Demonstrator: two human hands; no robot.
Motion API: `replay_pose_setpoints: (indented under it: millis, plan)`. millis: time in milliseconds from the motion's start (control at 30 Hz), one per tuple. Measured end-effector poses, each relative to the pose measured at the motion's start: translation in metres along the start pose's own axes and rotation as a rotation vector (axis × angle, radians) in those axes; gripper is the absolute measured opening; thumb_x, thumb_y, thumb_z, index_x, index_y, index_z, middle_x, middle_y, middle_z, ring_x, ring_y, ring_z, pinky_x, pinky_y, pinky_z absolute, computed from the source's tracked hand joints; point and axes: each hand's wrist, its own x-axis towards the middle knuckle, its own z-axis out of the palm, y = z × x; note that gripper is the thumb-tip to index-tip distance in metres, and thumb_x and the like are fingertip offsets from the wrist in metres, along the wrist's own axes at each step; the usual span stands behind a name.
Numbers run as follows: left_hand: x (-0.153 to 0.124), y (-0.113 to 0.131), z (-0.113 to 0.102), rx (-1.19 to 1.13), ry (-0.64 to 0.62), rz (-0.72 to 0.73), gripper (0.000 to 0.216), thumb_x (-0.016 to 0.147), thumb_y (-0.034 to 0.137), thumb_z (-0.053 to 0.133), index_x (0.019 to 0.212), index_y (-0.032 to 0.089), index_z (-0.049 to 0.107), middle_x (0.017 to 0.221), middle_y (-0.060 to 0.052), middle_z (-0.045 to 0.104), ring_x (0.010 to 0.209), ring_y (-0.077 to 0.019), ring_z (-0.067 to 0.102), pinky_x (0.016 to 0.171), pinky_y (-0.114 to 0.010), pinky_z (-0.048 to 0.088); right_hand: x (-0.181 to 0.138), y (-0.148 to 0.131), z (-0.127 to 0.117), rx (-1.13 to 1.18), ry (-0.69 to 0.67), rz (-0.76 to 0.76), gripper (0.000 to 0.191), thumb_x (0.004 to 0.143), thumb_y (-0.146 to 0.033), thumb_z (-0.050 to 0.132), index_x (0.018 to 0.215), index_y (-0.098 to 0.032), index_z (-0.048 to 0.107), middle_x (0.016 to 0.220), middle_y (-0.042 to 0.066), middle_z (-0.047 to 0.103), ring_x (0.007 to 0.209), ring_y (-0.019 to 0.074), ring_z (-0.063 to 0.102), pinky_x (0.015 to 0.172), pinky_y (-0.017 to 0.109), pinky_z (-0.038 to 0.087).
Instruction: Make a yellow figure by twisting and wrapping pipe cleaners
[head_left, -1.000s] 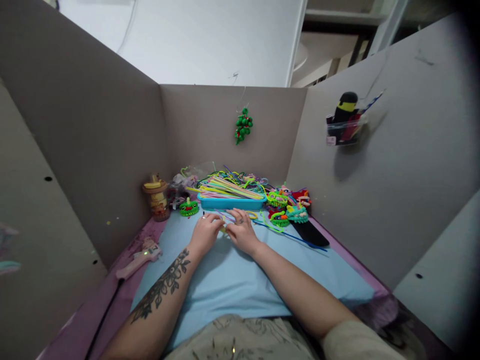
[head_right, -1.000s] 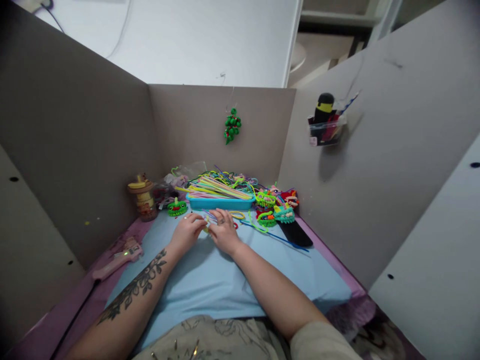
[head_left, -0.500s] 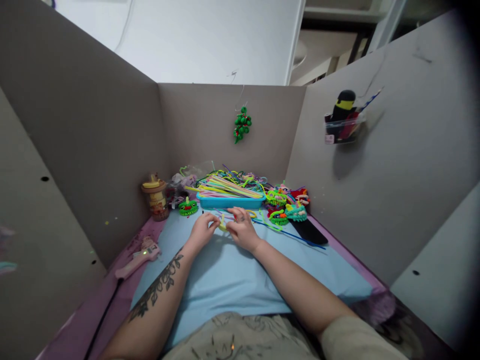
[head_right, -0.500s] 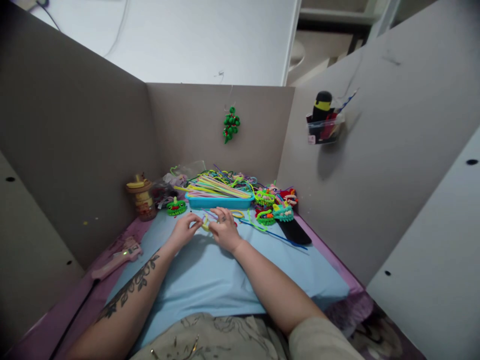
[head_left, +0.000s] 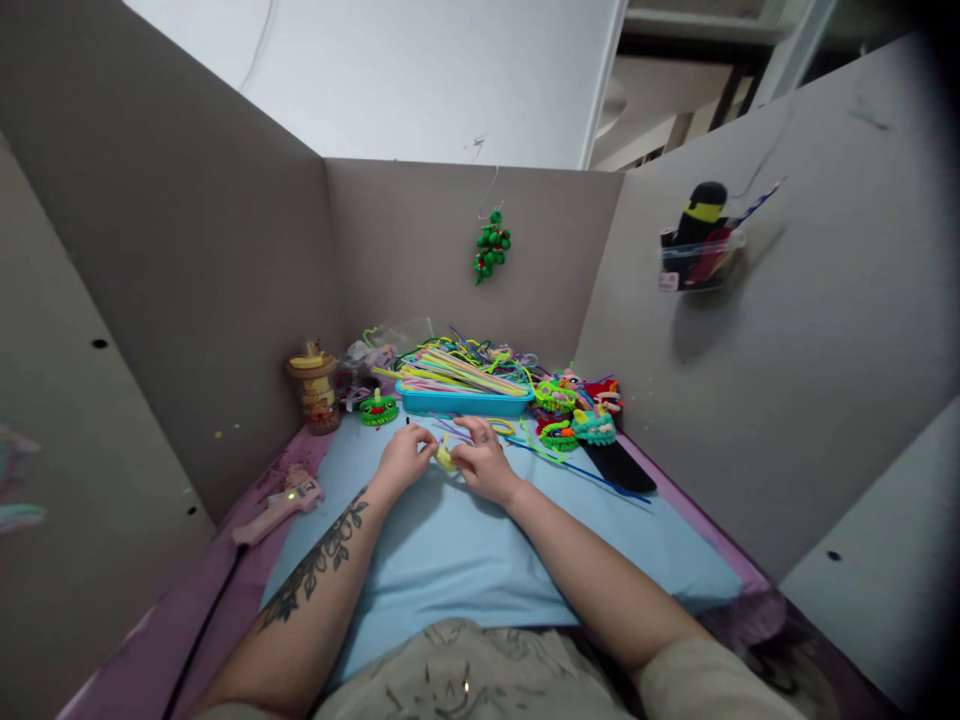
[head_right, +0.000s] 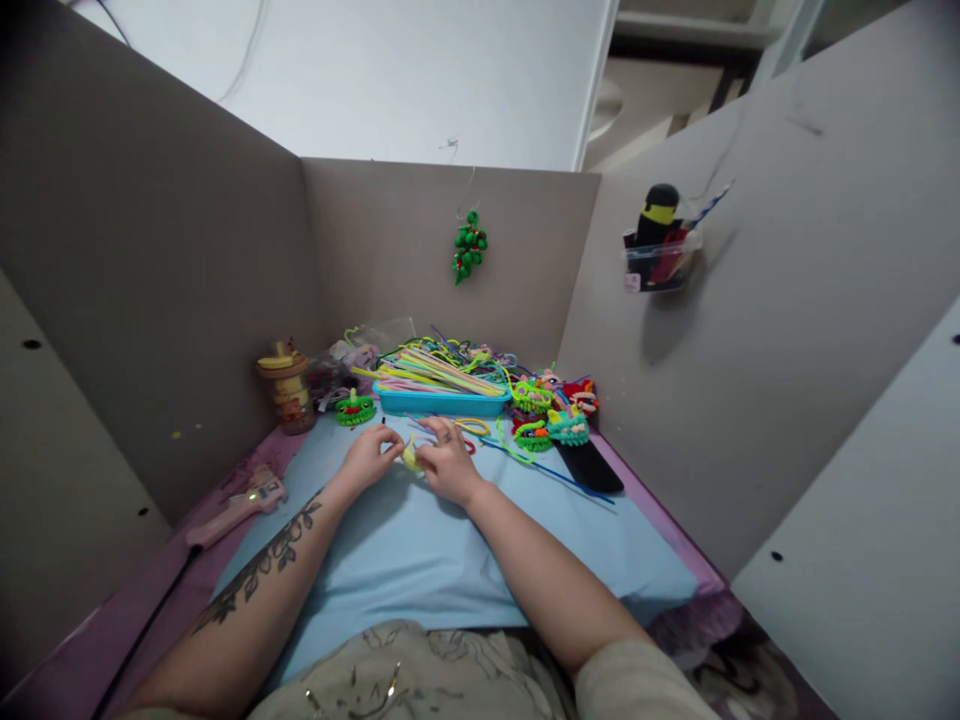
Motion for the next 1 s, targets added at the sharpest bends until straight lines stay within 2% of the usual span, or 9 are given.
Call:
replay_pose_setpoints:
  millis: [100,233,433,533,800,900,1000]
  plan:
    - [0.000,-0.003,0.001,-0.023,-0.018,-0.015,0.013,0.076,0.026,0.055,0.075,0.017,0.065,0.081,-0.005,0.060,0.083,-0.0197,0.056,0.076,-0.030,0.042,0.000,0.000,0.000,0.006,0.000,0.008,0.013,0.075,-0.013,0.056,0.077,-0.022,0.064,0.129,0.005,0.039,0.119,0.0253,0.033,0.101,0.045,0.030]
    - [-0.002,-0.001,0.001,-0.009,0.039,0.012,0.013,0.077,0.025,0.056,0.081,0.018,0.065,0.086,-0.005,0.060,0.086,-0.0199,0.055,0.079,-0.032,0.042,0.001,0.000,0.000,0.014,-0.011,0.039,0.010,0.075,-0.014,0.057,0.075,-0.021,0.064,0.127,0.006,0.042,0.118,0.0255,0.034,0.101,0.045,0.030]
    - [-0.005,0.007,-0.004,0.062,0.080,0.256,0.013,0.080,0.022,0.056,0.080,0.020,0.068,0.093,-0.006,0.062,0.089,-0.0189,0.053,0.082,-0.033,0.040,0.001,0.001,0.000,0.046,-0.010,0.076,0.010,0.075,-0.014,0.057,0.074,-0.021,0.063,0.125,0.006,0.044,0.117,0.0246,0.036,0.100,0.045,0.030]
    - [-0.005,0.008,-0.005,0.101,0.063,0.302,0.016,0.082,0.023,0.054,0.082,0.020,0.070,0.091,-0.007,0.063,0.086,-0.0187,0.054,0.081,-0.033,0.039,0.000,0.003,-0.001,0.059,-0.014,0.077,0.013,0.073,-0.012,0.056,0.074,-0.022,0.064,0.125,0.006,0.043,0.117,0.0245,0.035,0.100,0.045,0.030]
    - [0.000,-0.001,0.001,-0.008,-0.058,0.153,0.018,0.080,0.027,0.055,0.082,0.019,0.070,0.083,-0.006,0.068,0.081,-0.0190,0.057,0.078,-0.032,0.040,0.000,0.007,-0.002,0.058,-0.029,0.054,0.017,0.075,-0.010,0.055,0.075,-0.023,0.066,0.127,0.005,0.041,0.117,0.0241,0.035,0.100,0.044,0.032]
    - [0.001,-0.002,0.003,-0.102,-0.088,0.150,0.018,0.080,0.026,0.054,0.078,0.018,0.069,0.079,-0.004,0.066,0.077,-0.0167,0.057,0.075,-0.029,0.040,0.000,0.007,-0.003,0.050,-0.037,0.061,0.017,0.075,-0.009,0.055,0.075,-0.023,0.066,0.127,0.005,0.042,0.117,0.0244,0.035,0.099,0.045,0.032]
    - [0.000,0.002,0.004,-0.102,-0.072,0.144,0.019,0.080,0.026,0.051,0.072,0.016,0.065,0.072,-0.003,0.061,0.071,-0.0152,0.054,0.069,-0.027,0.040,0.001,0.004,-0.003,0.043,-0.009,0.095,0.014,0.076,-0.012,0.056,0.077,-0.022,0.065,0.126,0.006,0.043,0.118,0.0250,0.034,0.099,0.046,0.031]
